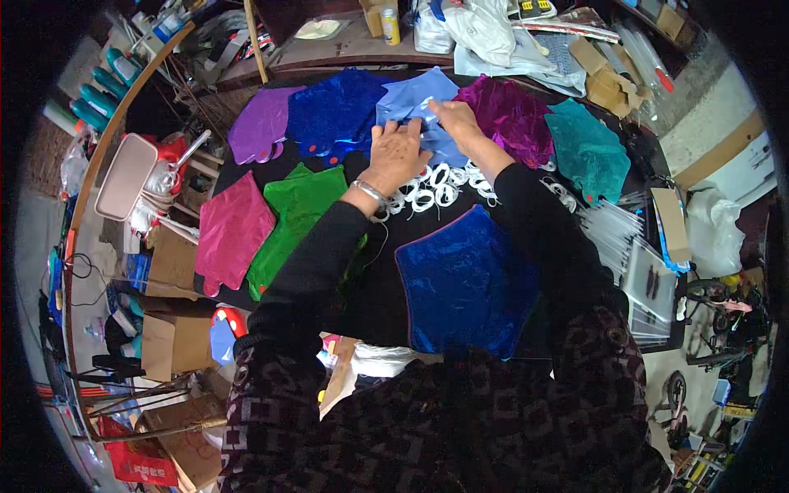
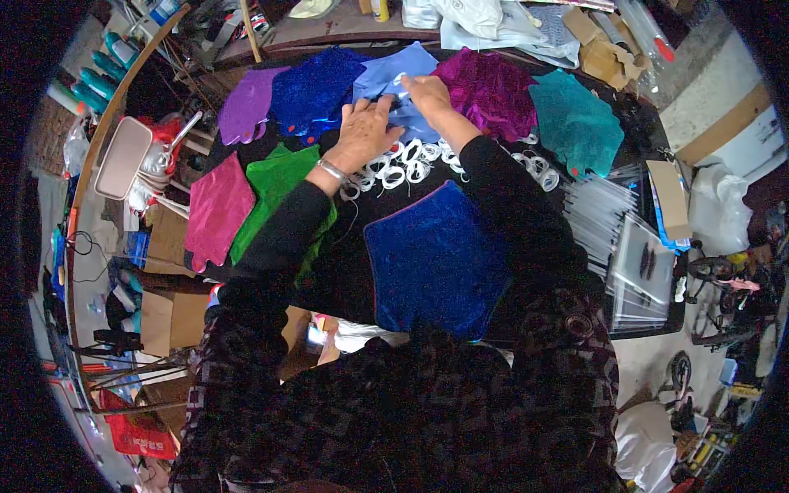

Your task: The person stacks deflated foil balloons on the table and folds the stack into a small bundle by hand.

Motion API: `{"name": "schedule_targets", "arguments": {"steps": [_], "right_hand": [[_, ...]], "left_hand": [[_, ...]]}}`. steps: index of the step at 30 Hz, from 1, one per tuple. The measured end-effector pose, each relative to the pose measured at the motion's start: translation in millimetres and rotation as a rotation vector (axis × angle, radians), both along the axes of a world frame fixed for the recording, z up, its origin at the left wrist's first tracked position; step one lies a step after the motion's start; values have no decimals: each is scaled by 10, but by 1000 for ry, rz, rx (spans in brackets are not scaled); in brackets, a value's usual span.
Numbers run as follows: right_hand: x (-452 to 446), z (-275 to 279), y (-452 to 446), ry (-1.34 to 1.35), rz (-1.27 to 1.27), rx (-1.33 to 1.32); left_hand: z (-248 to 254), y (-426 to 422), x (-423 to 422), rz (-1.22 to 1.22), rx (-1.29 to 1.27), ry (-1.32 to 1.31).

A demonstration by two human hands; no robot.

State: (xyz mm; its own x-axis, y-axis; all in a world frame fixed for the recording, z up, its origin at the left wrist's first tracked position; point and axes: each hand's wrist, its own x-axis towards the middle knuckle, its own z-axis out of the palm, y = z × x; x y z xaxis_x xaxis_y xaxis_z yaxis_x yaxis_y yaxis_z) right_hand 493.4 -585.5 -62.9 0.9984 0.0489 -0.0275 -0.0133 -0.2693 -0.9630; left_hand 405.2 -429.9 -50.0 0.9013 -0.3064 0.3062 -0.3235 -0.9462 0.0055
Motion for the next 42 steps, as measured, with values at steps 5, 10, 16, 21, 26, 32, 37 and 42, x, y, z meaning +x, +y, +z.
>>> {"name": "schedule_targets", "arguments": {"steps": [5,10,16,21,26,32,37,42], "right_hand": [[73,-66,19,0,-1,28],[249,90,46,-70,70,-19],[743,1177,-44,-329,74,238],[977,1805,-177,-400,11,402],[781,2292,-412,-596,79,533],[352,2696,-791,-864,29,467],[-618,3018,-946,-1151,-5,509],[-1163,2522,-1378,-850,-132,-229]], "left_hand": [[-44,-30,22,27,35,75],[36,-95,28,51,103,121],[101,-126,15,60,128,158],[76,-142,79,32,68,197],[104,-162,83,79,97,229],[-78,-78,173,33,-3,168],[93,-138,102,80,37,237],[207,-77,140,84,79,331]]}}
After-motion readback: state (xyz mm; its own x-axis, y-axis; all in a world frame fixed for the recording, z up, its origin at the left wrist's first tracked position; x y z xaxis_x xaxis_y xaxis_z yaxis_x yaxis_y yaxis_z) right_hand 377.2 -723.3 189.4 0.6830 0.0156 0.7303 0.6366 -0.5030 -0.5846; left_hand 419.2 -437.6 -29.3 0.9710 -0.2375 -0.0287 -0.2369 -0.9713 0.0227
